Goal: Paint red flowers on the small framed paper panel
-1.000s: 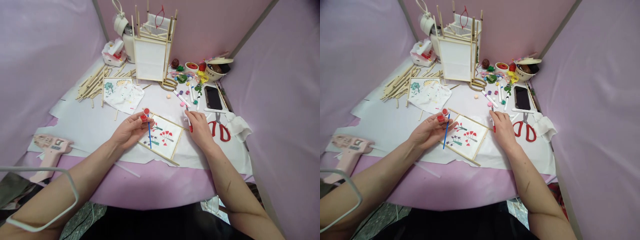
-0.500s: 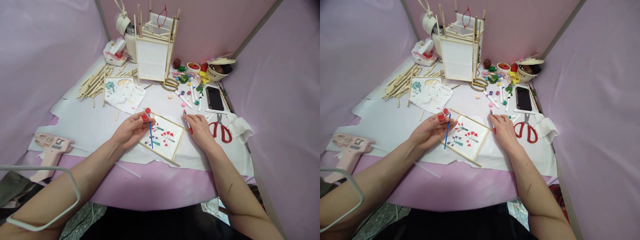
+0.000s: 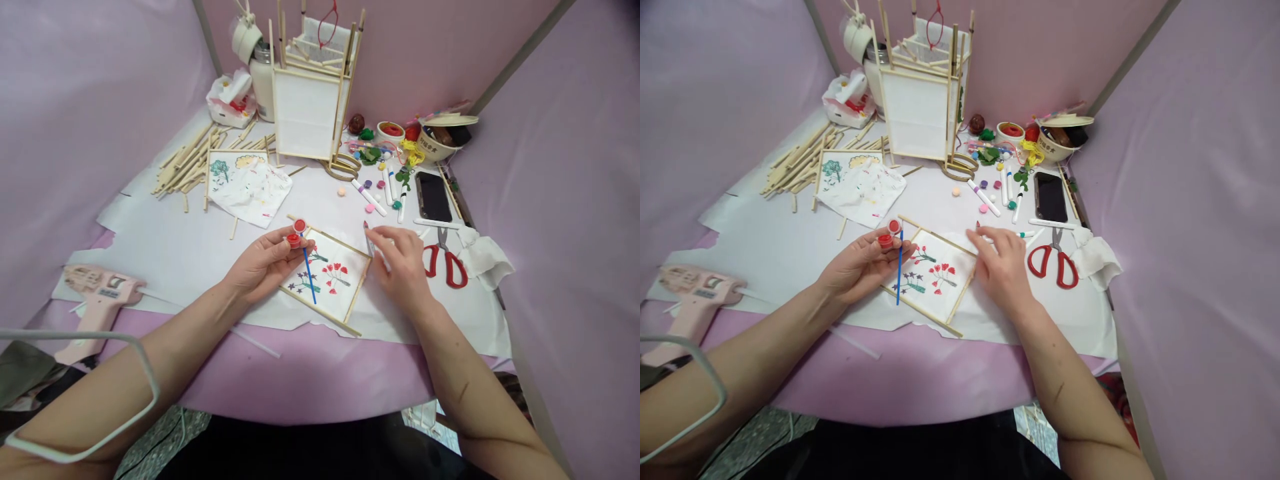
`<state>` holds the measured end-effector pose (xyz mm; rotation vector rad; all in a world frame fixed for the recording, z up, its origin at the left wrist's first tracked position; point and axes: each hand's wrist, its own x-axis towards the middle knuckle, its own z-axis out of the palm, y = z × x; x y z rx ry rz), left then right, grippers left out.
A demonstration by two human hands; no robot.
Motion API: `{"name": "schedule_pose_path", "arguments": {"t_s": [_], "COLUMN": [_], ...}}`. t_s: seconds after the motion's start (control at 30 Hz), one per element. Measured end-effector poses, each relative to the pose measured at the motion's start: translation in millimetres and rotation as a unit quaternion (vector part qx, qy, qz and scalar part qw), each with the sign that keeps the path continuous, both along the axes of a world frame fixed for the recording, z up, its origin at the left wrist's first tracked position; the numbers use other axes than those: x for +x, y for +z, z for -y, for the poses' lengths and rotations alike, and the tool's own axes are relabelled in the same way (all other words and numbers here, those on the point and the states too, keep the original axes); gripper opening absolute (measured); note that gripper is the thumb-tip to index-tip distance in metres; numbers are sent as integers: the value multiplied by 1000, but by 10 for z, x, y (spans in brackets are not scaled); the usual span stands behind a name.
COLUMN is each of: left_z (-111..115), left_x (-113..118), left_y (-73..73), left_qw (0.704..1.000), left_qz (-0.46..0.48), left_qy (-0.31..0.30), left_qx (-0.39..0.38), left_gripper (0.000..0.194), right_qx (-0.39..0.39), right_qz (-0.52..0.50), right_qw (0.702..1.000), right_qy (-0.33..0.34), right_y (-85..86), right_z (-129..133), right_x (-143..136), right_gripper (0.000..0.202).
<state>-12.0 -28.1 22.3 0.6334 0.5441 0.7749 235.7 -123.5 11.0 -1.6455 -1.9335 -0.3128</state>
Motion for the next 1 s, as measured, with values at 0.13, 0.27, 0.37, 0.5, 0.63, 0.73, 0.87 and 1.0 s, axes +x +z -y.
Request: {"name": "schedule_pose_path", "arguments": {"t_s": [0.13,0.27,0.37,0.5,0.63,0.73,0.87,1.0], "left_z": [76,165,226,256,192,135,121,132], "left_x": [31,60,75,75,50,38,54,61], "left_y": [-9,-5,4,14,22,25,18,-7], "left_qw": [1000,999,997,994,996,995,988,984], "left_qz": [-6,7,14,13,-14,-72,-148,-162], "left_qy": [-14,-47,-73,-101,-93,-64,-37,-50], "left_qx": [-16,-23,-29,-29,9,27,34,52], "left_gripper": [29,28,29,29,29,31,35,37], "right_qx": [56,59,81,108,138,164,215,196], "right_qz": [-45,-37,-33,-39,-90,-168,-231,-254], "right_qw": [984,970,965,964,969,962,936,927], "right_qy": [165,232,247,239,186,140,158,196], "right_y": [14,-24,-25,28,109,155,159,119], "right_z": [88,131,129,123,160,226,323,385], "right_x": [-358,-603,-670,-655,-522,-384,-276,-275], "right_gripper": [47,40,35,22,30,32,31,34]}}
